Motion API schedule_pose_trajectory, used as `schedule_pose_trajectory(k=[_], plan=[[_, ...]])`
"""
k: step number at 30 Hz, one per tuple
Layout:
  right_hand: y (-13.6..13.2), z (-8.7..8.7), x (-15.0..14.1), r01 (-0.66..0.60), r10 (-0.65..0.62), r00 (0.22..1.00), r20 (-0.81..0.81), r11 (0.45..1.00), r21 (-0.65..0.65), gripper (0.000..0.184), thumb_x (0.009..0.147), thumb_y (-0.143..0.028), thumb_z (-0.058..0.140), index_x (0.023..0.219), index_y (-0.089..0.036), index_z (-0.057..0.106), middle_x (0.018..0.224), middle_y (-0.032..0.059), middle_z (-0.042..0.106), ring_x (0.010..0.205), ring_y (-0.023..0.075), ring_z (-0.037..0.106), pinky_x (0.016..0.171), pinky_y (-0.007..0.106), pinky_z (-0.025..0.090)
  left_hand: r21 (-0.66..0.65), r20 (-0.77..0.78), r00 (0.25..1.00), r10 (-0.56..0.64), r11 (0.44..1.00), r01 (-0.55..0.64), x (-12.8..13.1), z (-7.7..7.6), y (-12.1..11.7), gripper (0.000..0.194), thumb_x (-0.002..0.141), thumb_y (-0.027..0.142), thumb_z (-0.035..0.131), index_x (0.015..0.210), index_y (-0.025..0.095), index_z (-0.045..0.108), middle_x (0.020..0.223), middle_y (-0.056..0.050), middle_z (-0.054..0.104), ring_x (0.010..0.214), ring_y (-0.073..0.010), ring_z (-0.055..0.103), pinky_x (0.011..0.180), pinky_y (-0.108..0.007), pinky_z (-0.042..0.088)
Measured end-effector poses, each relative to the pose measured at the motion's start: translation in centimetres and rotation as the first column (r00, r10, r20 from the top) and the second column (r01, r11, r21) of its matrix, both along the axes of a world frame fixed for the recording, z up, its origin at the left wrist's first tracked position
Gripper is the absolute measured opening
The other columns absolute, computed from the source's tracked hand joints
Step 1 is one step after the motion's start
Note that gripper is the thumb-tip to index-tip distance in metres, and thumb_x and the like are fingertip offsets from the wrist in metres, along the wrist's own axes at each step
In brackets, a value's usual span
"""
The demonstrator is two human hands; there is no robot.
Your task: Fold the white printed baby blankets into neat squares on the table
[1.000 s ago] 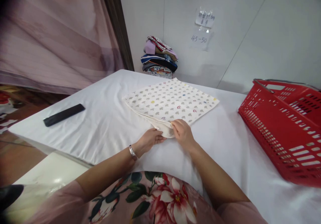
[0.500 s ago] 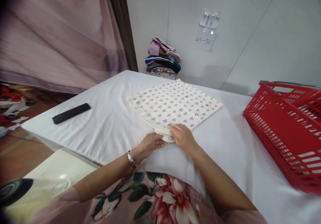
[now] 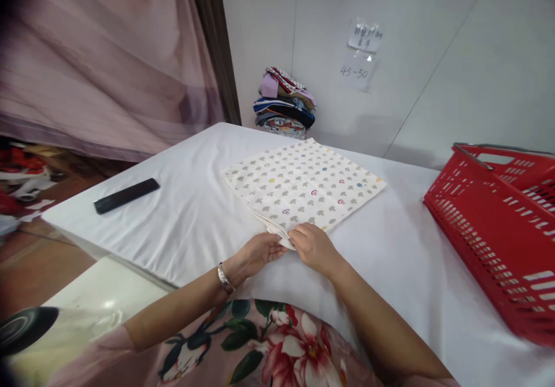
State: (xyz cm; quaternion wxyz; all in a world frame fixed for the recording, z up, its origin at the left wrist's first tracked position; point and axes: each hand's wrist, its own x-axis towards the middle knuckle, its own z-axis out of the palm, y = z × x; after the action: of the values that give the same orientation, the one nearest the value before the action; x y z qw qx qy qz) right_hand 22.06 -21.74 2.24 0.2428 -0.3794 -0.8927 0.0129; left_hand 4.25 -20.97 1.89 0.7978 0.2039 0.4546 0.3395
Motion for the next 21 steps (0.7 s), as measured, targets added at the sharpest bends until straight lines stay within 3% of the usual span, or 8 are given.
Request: schedule_pose_trajectory(k=[9,12,21], plan=[[-0.5,0.2,0.5,-0.054,0.054,0.998,-0.034,0.998,-0.016,0.013,0.089,-0.023,0.048,0.098,-0.018,0.057,0.091,0.0087,0.063,0.082,0.0204,0.057,0.07,0.034,0.046,0.004,0.051,0.998,0.025,1.0,-0.025,0.0,-0.2,-0.2,0.007,0.074,0.011,0.055,0.075,0.011,0.062,0.062,-0.005,0.064,0.059,-0.0125,0.061,0.062,-0.022,0.048],[-0.4,-0.2,0.6,-0.066,0.066,0.997,-0.032,0.998,-0.006,0.019,0.087,-0.027,0.053,0.105,-0.018,0.056,0.096,0.0099,0.064,0.085,0.0222,0.058,0.07,0.035,0.049,0.02,0.059,0.998,0.008,1.0,-0.009,-0.1,-0.4,-0.1,0.01,0.074,0.012,0.054,0.076,0.01,0.064,0.064,-0.006,0.065,0.06,-0.0122,0.061,0.061,-0.021,0.048],[-0.1,-0.8,0.7,-0.038,0.031,0.995,-0.097,0.997,-0.063,0.018,0.092,-0.022,0.043,0.1,-0.023,0.059,0.086,0.0052,0.065,0.077,0.0191,0.062,0.065,0.032,0.051,0.123,0.004,0.998,-0.058,0.991,0.058,-0.2,-1.8,0.7,0.015,0.07,0.02,0.06,0.08,0.011,0.066,0.072,-0.007,0.065,0.064,-0.014,0.061,0.062,-0.025,0.048]])
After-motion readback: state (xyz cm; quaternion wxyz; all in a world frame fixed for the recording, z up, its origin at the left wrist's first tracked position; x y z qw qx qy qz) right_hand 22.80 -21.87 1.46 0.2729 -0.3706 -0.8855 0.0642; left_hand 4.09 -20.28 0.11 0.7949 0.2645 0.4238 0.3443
